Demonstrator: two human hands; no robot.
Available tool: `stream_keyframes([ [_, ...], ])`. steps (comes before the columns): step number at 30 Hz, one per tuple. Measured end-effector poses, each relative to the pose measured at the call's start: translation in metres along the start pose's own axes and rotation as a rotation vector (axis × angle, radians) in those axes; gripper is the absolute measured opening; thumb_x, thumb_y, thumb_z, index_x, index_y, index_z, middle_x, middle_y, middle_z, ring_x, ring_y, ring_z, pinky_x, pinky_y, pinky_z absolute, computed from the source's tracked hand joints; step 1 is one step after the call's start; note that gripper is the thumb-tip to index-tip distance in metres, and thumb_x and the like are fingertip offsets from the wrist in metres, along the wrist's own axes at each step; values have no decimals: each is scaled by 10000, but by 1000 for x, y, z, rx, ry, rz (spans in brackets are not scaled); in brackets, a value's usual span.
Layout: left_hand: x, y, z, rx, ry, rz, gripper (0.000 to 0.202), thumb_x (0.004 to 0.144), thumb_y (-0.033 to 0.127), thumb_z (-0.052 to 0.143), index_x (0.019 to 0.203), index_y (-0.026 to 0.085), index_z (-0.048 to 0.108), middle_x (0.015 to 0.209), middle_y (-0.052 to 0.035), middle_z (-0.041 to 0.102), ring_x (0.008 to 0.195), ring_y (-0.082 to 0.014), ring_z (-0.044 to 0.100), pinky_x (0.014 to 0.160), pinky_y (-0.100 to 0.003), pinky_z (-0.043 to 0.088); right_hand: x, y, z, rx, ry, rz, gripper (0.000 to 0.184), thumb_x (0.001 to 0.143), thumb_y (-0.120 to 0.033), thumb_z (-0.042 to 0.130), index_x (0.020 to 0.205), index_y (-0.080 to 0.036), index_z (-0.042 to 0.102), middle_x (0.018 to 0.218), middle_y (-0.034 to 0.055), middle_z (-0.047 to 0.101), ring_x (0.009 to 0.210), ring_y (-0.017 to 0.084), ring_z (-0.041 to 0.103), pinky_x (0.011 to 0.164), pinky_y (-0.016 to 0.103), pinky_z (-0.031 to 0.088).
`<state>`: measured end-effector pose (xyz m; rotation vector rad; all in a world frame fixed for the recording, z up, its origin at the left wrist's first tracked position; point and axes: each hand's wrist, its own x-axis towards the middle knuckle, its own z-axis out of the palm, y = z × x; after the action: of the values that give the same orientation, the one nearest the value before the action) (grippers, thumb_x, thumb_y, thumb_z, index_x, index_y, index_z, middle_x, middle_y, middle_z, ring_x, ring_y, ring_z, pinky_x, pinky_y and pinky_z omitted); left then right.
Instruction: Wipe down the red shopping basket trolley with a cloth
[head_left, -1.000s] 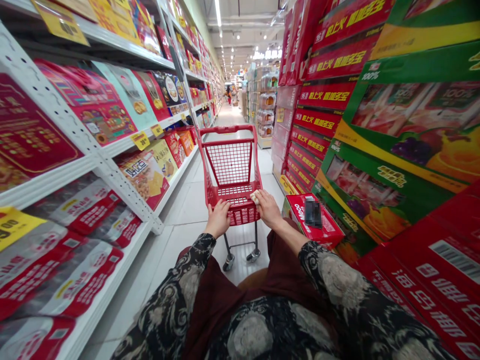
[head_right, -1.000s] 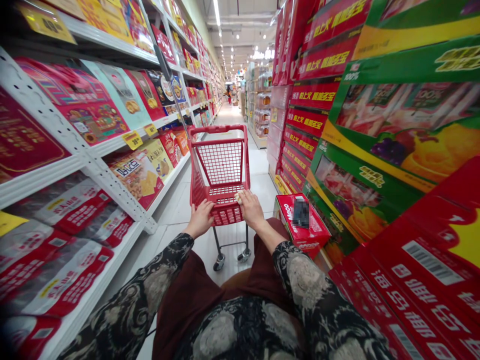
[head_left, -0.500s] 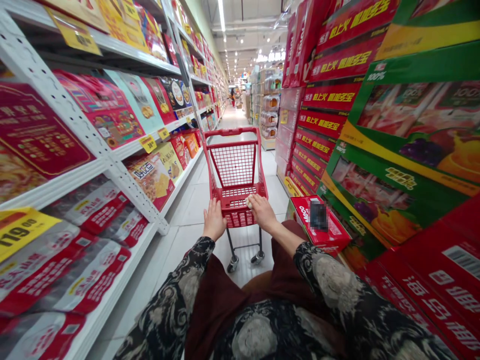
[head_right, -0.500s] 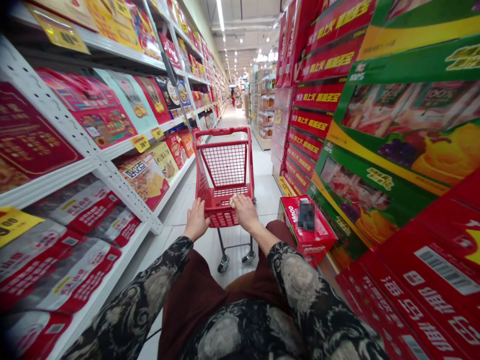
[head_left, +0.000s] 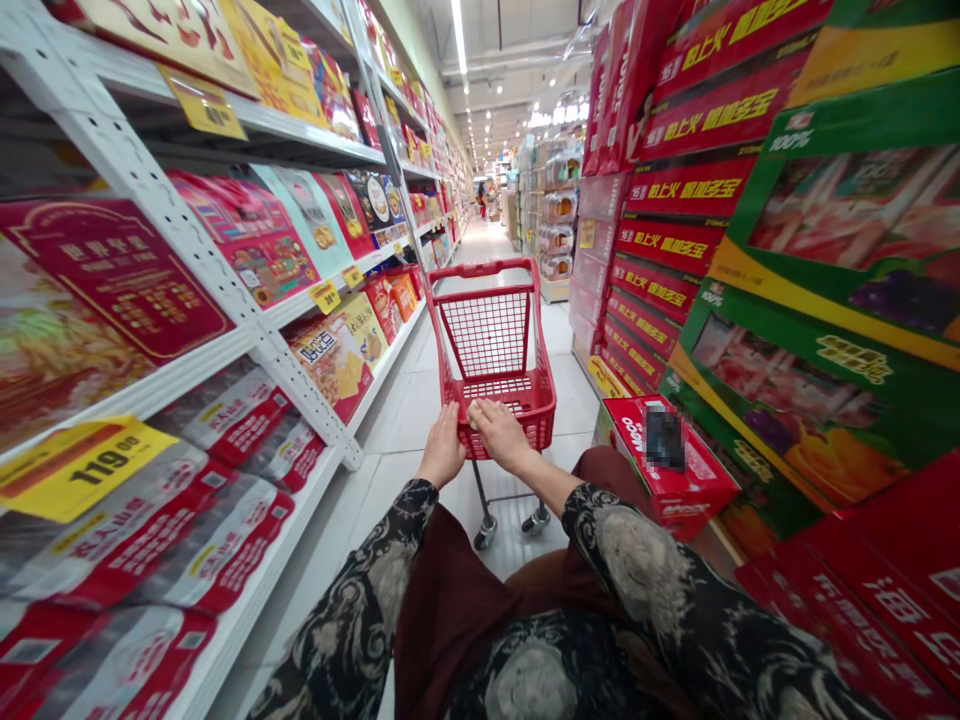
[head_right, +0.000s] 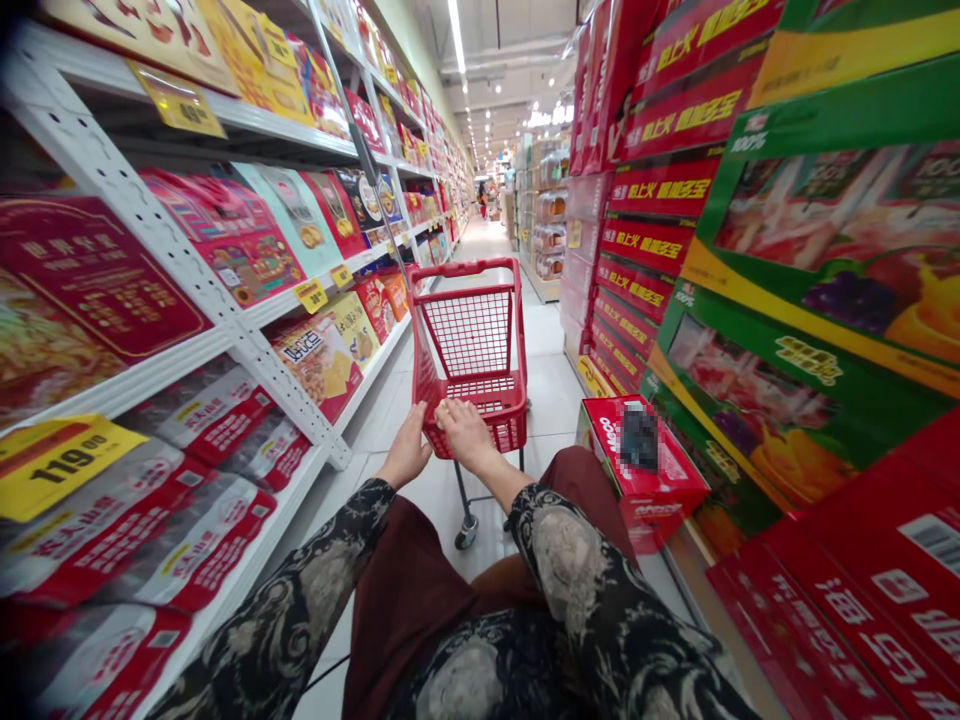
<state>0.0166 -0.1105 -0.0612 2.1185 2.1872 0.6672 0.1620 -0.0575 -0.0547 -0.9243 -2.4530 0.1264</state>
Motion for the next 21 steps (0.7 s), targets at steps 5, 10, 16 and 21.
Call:
stream_keyframes([
  [5,-1,12,-13,154,-83,-50,671,764,54,381,1425,131,290,1520,-149,281,1420,-232,226,1126,-580,194,-19,31,-12,-32,5,0,431,882,-143,454,1309,-163,509,1392,138,492,1290,258,435,1052,468,342],
  [10,0,47,-1,137,-26,-159,632,810,116,370,1434,96,266,1525,-167,261,1420,-260,218,1118,-610,171,-29,49,-13,-66,110,48,441,851,-133,421,1278,-104,526,1344,174,527,1247,275,473,1044,479,343],
  [16,2,82,6,73,-72,88,608,846,201,391,1431,121,243,1499,-137,329,1391,-235,264,1121,-584,207,-29,53,-4,68,174,54,547,814,-210,442,1348,-94,425,1269,204,576,1154,296,558,973,544,406],
  [21,10,94,6,193,-23,40,441,896,267,385,1315,139,442,1269,-162,552,1188,-247,493,1110,-561,249,-9,9,-56,153,178,92,411,793,-308,502,1155,-151,617,1327,191,518,1250,342,465,987,578,377],
])
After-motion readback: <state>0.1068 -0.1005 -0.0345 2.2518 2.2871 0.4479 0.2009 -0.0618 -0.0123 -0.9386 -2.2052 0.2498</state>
